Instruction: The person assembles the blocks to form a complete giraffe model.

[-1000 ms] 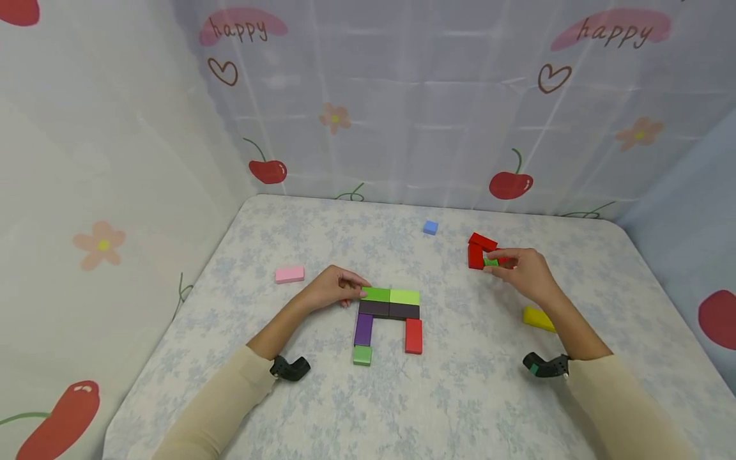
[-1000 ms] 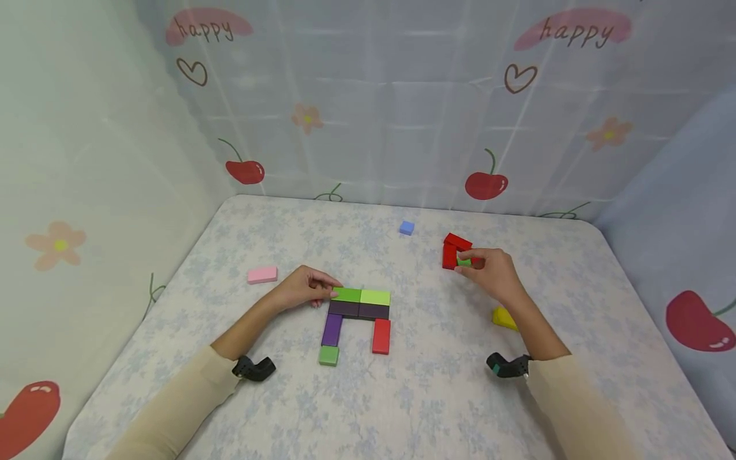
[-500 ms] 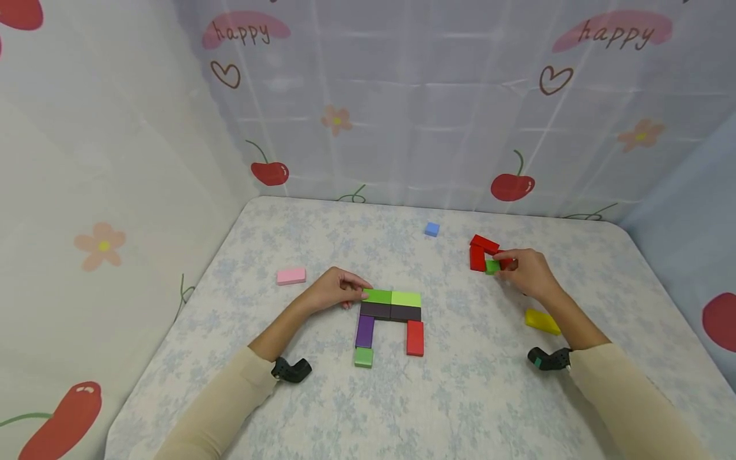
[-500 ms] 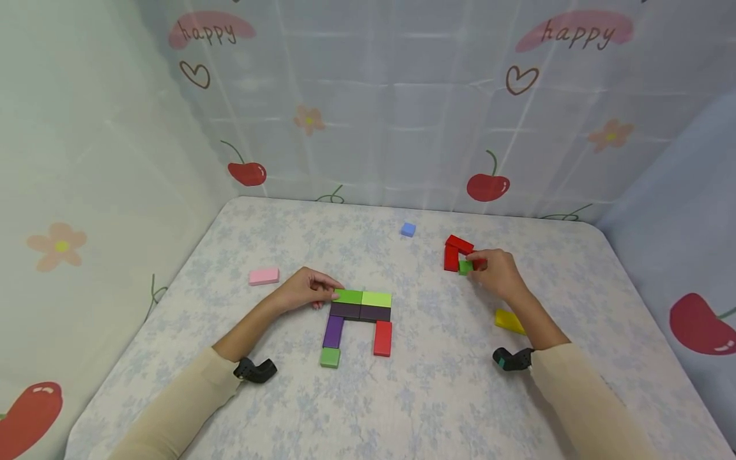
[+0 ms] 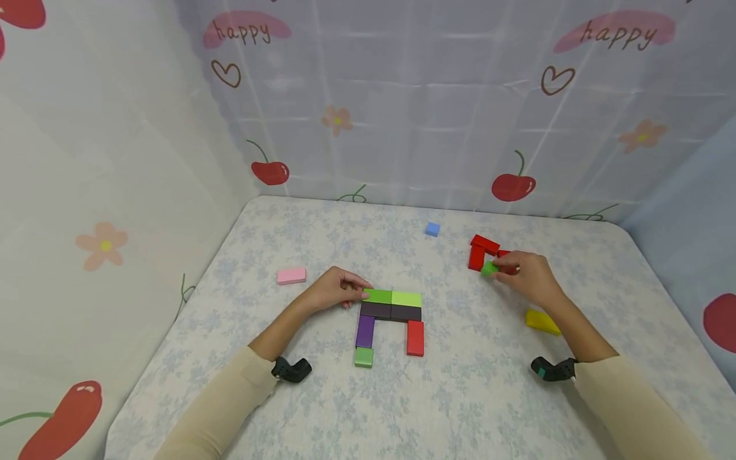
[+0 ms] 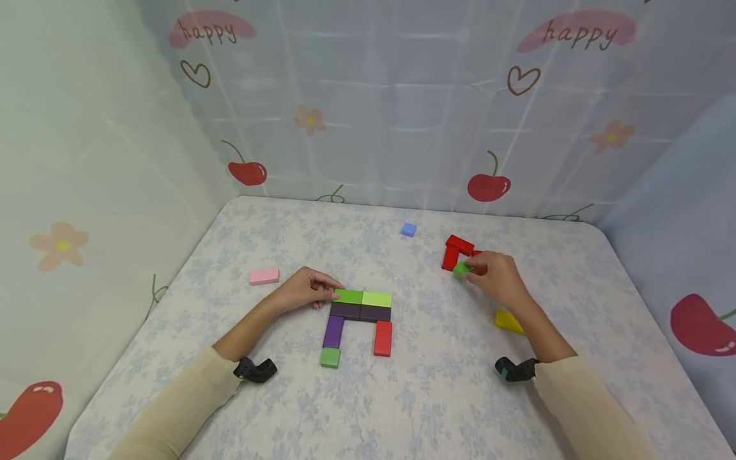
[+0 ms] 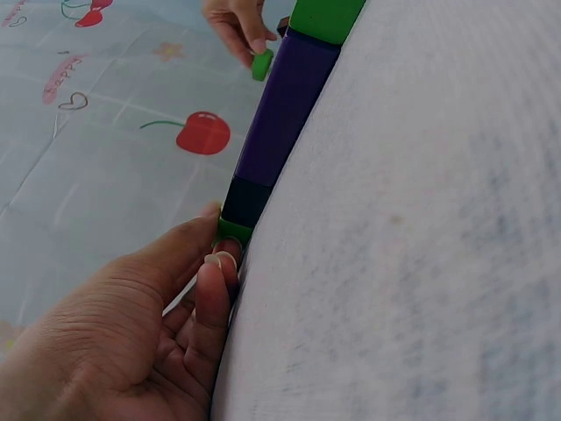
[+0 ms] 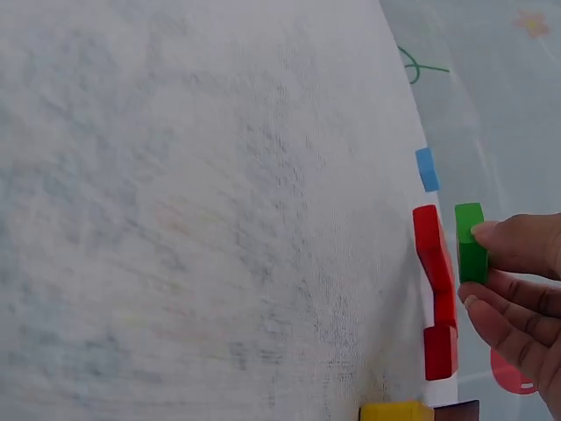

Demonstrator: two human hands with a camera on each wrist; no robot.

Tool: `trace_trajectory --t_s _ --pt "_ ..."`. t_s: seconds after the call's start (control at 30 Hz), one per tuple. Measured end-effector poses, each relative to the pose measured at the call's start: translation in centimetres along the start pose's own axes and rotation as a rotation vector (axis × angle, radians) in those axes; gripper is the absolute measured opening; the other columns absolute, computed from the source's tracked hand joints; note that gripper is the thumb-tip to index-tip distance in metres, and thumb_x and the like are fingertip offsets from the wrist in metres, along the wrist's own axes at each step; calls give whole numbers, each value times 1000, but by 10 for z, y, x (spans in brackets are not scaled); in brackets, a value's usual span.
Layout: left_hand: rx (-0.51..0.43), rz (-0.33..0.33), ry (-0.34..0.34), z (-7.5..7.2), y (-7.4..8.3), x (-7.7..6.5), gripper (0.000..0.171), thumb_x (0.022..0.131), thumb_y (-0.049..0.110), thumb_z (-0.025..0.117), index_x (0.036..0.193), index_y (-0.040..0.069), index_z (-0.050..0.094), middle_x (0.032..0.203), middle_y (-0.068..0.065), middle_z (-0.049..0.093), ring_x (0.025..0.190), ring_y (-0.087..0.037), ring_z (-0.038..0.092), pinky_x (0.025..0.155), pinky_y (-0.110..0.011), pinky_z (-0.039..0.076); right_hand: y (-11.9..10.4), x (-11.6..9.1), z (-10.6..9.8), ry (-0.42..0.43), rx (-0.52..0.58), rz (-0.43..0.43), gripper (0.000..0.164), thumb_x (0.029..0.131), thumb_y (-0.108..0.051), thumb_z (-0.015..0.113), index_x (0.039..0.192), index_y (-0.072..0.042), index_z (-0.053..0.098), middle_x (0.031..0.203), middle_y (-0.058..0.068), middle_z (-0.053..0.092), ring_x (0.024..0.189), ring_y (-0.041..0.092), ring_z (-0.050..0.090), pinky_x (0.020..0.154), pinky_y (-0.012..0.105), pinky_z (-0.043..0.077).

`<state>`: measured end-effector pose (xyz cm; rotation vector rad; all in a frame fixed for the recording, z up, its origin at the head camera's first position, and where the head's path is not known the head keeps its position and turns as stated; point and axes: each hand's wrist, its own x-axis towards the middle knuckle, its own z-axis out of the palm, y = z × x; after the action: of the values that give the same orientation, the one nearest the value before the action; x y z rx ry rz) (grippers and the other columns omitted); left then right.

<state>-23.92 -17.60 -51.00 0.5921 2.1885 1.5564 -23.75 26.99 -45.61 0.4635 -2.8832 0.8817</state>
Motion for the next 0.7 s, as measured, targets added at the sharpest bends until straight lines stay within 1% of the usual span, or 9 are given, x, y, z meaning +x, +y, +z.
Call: trace_trajectory --t_s 0.1,0.2,0.27,0.33,0.4,0.47,0.6,0.7 --pt "8 3 5 0 1 -1 23 95 12 74 116 4 77 82 -6 75 56 -17 61 54 -28 54 -9 -9 1 24 31 -29 31 89 -6 79 118 4 74 104 18 72 89 29 64 71 13 50" --pt "12 10 7 -1 1 -1 22 94 14 75 115 5 78 82 -7 75 56 -17 61 55 -29 55 -19 -18 5 46 66 -71 28 87 -3 80 114 4 75 104 17 71 88 29 68 71 12 51" --pt "14 12 5 -1 2 -1 22 95 15 75 114 6 78 83 -8 75 56 -17 61 55 -30 55 -26 -24 9 53 83 -104 29 86 0 80 114 4 76 106 16 71 87 29 70 71 16 55" --pt "16 13 3 -1 2 -1 21 95 15 75 114 7 78 84 -8 75 57 -17 61 55 -30 55 -33 -31 14 52 97 -141 30 84 2 81 113 4 76 106 16 71 86 29 71 71 22 59" --pt "22 15 1 -1 3 -1 21 95 15 74 115 7 78 84 -8 75 57 -17 61 55 -30 55 -40 -39 18 46 101 -167 31 83 3 82 114 3 76 106 15 71 83 26 72 70 29 61" --pt "29 20 1 -2 3 -1 21 96 14 73 115 7 78 84 -8 75 57 -17 61 55 -30 55 -47 -47 23 35 116 -187 32 82 3 82 114 2 76 107 14 71 81 24 72 70 33 61" --pt "34 25 -4 -2 3 -2 21 96 13 72 116 6 77 85 -8 75 57 -16 61 56 -30 55 -63 -64 32 -3 142 -203 33 81 2 84 114 -1 78 107 9 71 81 20 71 69 29 61" --pt "30 21 -7 -1 3 -2 22 96 13 73 116 6 77 84 -8 75 57 -16 61 55 -29 55 -75 -77 39 -34 159 -224 34 79 2 85 112 -3 78 107 6 71 86 21 70 69 26 60"
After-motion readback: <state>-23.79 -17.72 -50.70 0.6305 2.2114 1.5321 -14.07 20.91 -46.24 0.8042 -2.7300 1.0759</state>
